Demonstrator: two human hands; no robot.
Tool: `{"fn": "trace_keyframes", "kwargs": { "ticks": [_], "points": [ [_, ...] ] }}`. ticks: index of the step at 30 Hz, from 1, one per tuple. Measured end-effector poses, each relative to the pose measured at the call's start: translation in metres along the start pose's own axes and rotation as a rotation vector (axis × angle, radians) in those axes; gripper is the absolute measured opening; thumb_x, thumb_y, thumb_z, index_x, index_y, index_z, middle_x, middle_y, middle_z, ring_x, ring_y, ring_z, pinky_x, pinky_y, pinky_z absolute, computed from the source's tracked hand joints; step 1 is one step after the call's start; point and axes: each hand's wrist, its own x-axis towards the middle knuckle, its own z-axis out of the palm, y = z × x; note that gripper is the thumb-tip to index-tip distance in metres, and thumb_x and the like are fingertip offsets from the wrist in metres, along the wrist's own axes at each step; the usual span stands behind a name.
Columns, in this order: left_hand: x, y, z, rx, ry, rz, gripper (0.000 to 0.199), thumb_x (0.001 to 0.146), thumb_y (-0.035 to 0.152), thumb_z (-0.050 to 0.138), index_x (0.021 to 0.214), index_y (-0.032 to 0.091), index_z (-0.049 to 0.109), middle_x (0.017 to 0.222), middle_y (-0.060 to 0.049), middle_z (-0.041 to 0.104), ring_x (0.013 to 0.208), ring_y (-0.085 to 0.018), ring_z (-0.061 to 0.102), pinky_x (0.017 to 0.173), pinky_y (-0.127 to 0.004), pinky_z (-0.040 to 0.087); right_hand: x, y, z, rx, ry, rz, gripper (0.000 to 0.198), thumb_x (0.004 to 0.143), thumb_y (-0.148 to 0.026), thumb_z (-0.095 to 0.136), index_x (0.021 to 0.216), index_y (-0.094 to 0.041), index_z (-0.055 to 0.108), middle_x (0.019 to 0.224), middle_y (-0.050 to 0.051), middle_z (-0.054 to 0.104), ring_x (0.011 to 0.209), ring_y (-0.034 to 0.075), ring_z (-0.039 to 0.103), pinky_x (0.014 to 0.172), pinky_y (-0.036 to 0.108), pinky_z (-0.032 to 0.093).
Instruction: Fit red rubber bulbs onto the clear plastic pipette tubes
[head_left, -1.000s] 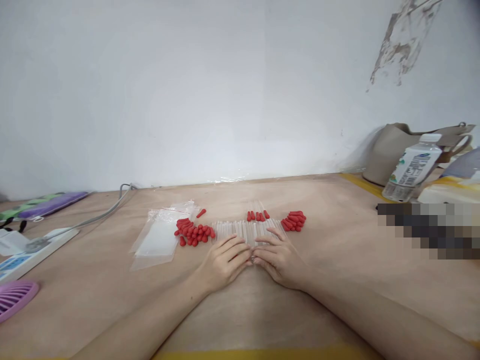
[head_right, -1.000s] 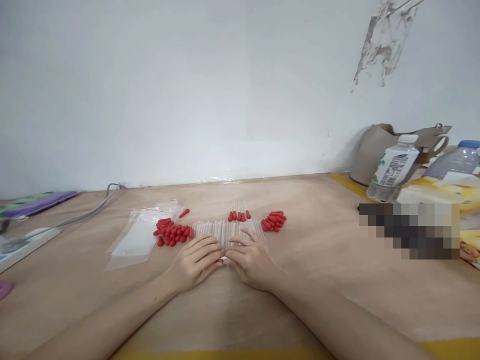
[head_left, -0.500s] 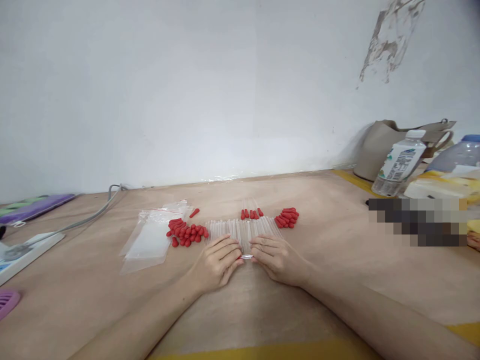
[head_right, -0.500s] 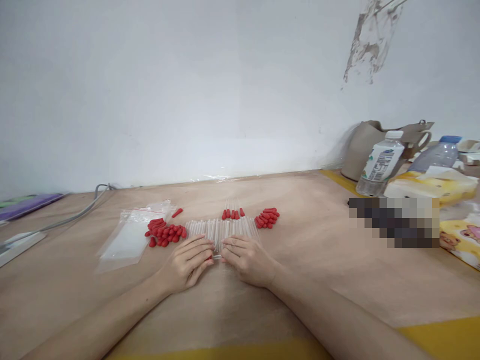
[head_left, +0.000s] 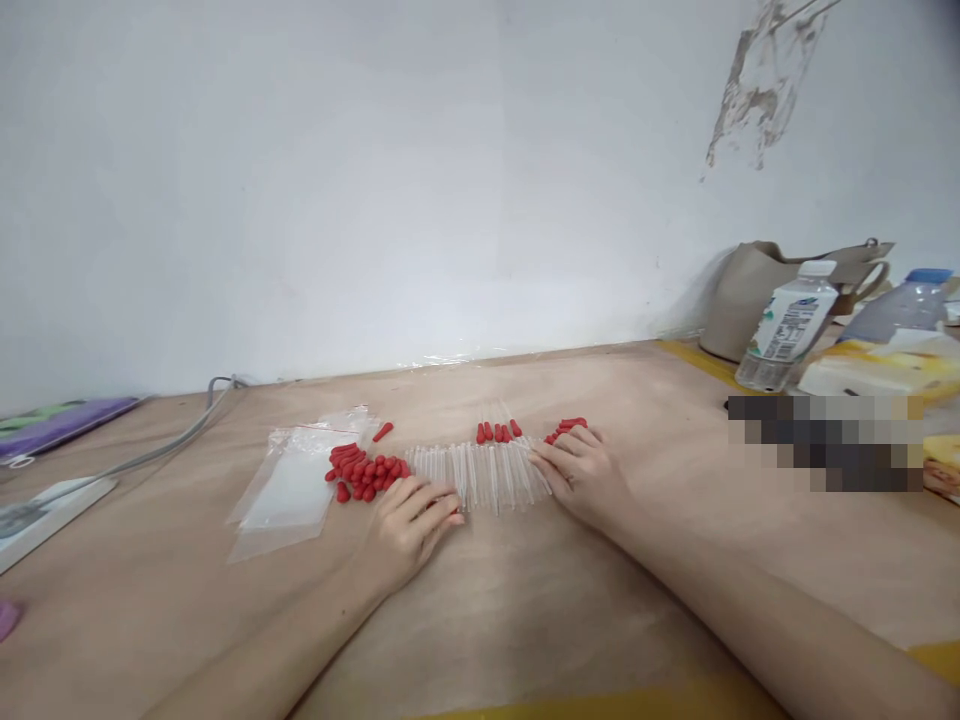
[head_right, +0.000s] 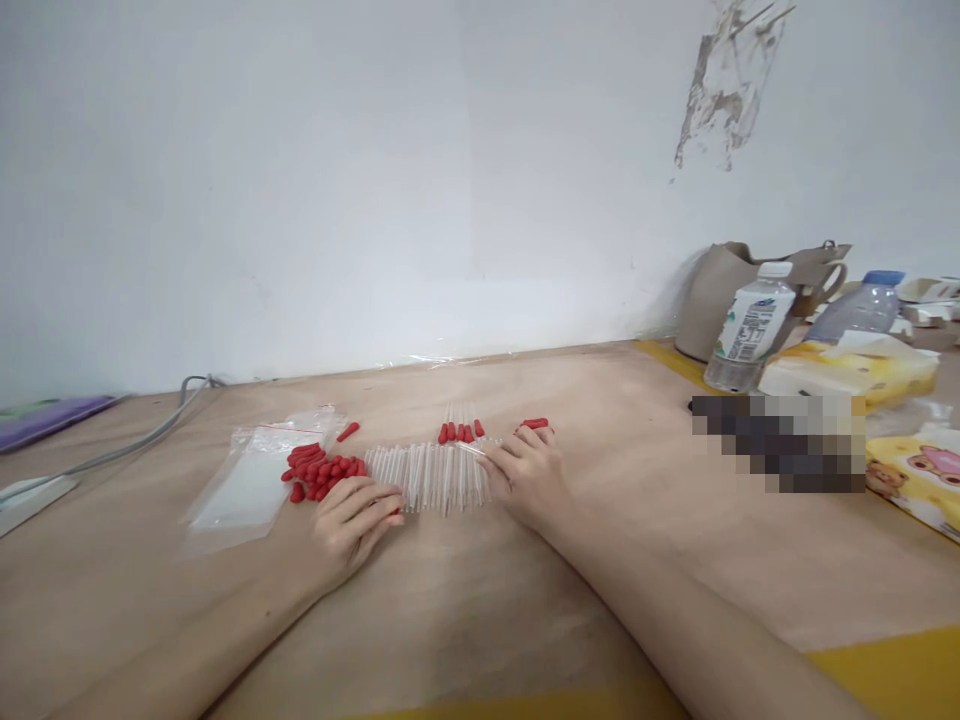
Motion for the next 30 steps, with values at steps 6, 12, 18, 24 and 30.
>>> {"fn": "trace_keyframes", "kwargs": {
  "ticks": [6, 12, 18, 24, 30],
  "points": [
    [0.006, -0.001, 0.000, -0.053, 0.057, -0.212, 0.023, 0.084, 0.016, 0.045, 0.104, 0.016, 0.055, 0.081, -0.005, 0.050, 0.071, -0.011, 0.050, 0.062, -0.021, 0.044, 0.000, 0.001, 0.006, -0.150, -0.127, 0.210, 0.020, 0.080, -0.021, 0.043, 0.081, -0.020, 0.063, 0.070, 0.002, 0.061, 0.072, 0.013, 0.051, 0.070, 0.028, 0.027],
    [0.013, -0.019, -0.023, -0.034, 0.027, -0.484, 0.031, 0.084, 0.024, 0.038, 0.111, 0.017, 0.053, 0.093, -0.008, 0.049, 0.081, -0.015, 0.053, 0.070, -0.028, 0.046, -0.002, 0.004, 0.013, -0.141, -0.151, 0.244, 0.016, 0.078, -0.018, 0.041, 0.076, -0.017, 0.056, 0.069, 0.002, 0.061, 0.070, 0.014, 0.051, 0.070, 0.028, 0.026],
    [0.016, -0.066, -0.058, 0.042, -0.054, -0.800, 0.035, 0.078, 0.038, 0.045, 0.106, 0.019, 0.051, 0.083, -0.002, 0.056, 0.064, -0.013, 0.055, 0.058, -0.025, 0.045, -0.007, 0.005, 0.016, -0.112, -0.177, 0.195, 0.016, 0.078, -0.024, 0.045, 0.075, -0.020, 0.060, 0.070, 0.001, 0.062, 0.073, 0.015, 0.051, 0.072, 0.029, 0.026],
    [0.029, -0.108, -0.064, 0.022, -0.366, -0.892, 0.033, 0.071, 0.046, 0.048, 0.090, 0.018, 0.052, 0.080, -0.002, 0.061, 0.064, -0.014, 0.055, 0.056, -0.024, 0.042, -0.007, 0.005, 0.015, -0.084, -0.173, 0.232, 0.019, 0.078, -0.033, 0.048, 0.076, -0.021, 0.062, 0.071, 0.000, 0.061, 0.073, 0.014, 0.051, 0.071, 0.030, 0.025],
    [0.038, -0.116, -0.041, 0.077, -0.567, -0.838, 0.028, 0.070, 0.043, 0.047, 0.078, 0.020, 0.060, 0.082, -0.003, 0.064, 0.076, -0.017, 0.058, 0.064, -0.023, 0.042, -0.007, 0.005, 0.014, -0.085, -0.112, 0.210, 0.019, 0.079, -0.030, 0.048, 0.070, -0.020, 0.062, 0.072, 0.000, 0.061, 0.071, 0.012, 0.050, 0.069, 0.029, 0.024]
  ]
}}
